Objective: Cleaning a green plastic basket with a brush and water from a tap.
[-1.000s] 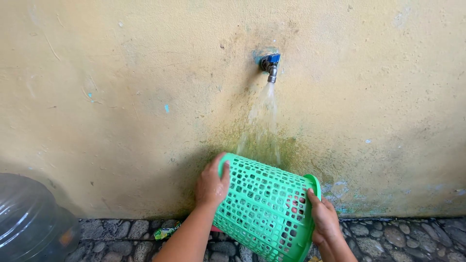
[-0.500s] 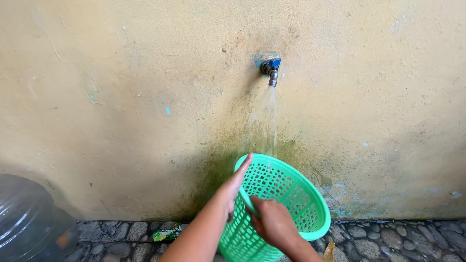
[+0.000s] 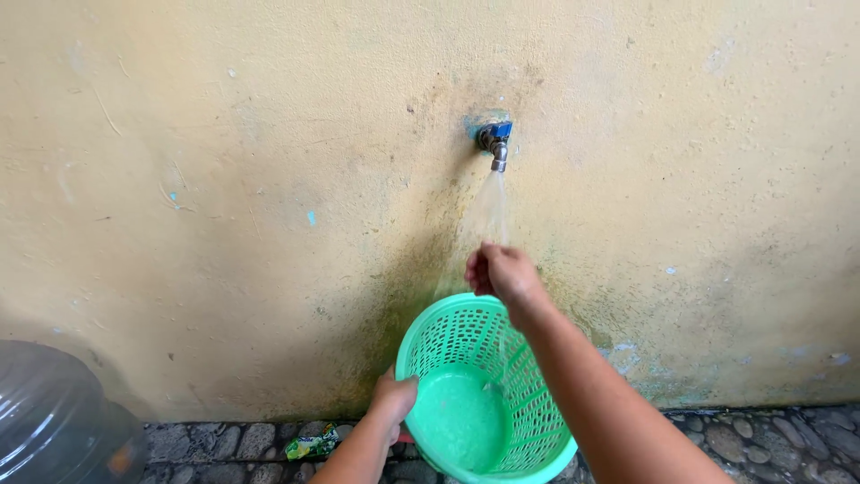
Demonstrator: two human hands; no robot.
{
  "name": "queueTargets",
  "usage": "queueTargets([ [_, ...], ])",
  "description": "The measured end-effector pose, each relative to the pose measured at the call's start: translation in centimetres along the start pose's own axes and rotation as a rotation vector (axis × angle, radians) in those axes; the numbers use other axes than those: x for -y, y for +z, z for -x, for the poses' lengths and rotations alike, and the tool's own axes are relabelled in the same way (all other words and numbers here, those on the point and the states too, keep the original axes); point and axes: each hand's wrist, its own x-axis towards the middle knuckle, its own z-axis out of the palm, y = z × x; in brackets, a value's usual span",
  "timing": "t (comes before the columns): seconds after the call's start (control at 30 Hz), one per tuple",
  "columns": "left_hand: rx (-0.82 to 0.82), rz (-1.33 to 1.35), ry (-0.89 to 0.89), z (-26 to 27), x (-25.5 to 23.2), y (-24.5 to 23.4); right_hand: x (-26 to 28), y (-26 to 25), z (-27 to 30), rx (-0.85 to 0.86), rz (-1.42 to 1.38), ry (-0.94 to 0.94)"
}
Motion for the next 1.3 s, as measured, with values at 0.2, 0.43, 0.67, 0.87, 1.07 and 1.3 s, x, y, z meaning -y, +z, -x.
queueTargets([
  [0.2,0.014,-0.050,0.038,-1.1,0.5,-1.5,2.5,-1.1,-0.3,-0.574,0.339,-0.374],
  [0.43,0.025,-0.019,-0.027,-0.2,-1.1,-1.8,12.5,0.6,-3.9,-0.362,1.074,-0.988],
  [0.67,0.012,-0.059,-0.052,-1.1,-2.6,-2.0,14.3,1.6,-2.5,-0.272,1.228,-0.693],
  [0.87,0.027,-0.046,-0.087,-1.3,-4.6,-2.1,13.6,0.3,-3.7,-0.238,1.242,-0.821],
  [1.07,0.048,-0.082,-0.092,-1.8,-3.5,-1.5,14.5,-2.0,-3.7,-0.093,1.023,-0.860],
  [1.3,0.072,-0.144,-0.026,-2.4,-1.7,-2.0,16.2,-2.7,-2.5,0.098,0.523,-0.550],
])
